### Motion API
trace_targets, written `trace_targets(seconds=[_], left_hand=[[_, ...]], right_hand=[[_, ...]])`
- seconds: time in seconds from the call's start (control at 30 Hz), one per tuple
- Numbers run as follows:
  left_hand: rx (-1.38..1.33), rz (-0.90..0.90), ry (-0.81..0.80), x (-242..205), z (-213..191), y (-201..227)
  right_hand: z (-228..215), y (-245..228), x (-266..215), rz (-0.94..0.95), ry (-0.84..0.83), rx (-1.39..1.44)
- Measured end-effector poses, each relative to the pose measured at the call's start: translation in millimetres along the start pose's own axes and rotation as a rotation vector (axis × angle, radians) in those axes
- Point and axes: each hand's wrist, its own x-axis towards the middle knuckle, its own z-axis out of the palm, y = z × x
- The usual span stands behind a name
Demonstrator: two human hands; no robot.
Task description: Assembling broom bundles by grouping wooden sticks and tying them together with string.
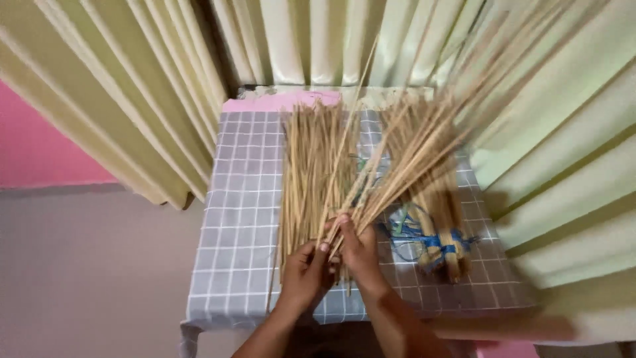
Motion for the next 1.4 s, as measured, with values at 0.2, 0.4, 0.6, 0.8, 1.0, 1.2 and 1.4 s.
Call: trace_targets(seconds=[0.2, 0.4, 0.6, 0.8, 1.0, 1.2, 1.4], left_hand=[[0.649, 0.287, -0.045, 7, -20, -1], [0.736, 0.498, 0.01, 6, -22, 13], [0.948, 0.324, -0.403, -17, 22, 21], [0.949, 0.365, -0.228, -8, -16, 33], [1.261, 0.269, 0.159, 45, -98, 31], [1.344, 0.154, 0.19, 47, -100, 29], [1.36, -0.047, 0.148, 68, -93, 25]], right_hand=[[-12, 7, 1, -0.041, -0.011, 0.035], [-44, -9, 16, -0.123, -0.115, 0.288], [-46, 11, -4, -0.045, -0.072, 0.29], [-99, -24, 37, -0.319, -0.574, 0.558], [-123, -46, 55, -0.301, 0.047, -0.294], [-54, -4, -29, 0.1, 0.115, -0.274], [-79, 39, -11, 0.004, 0.067, -0.454]])
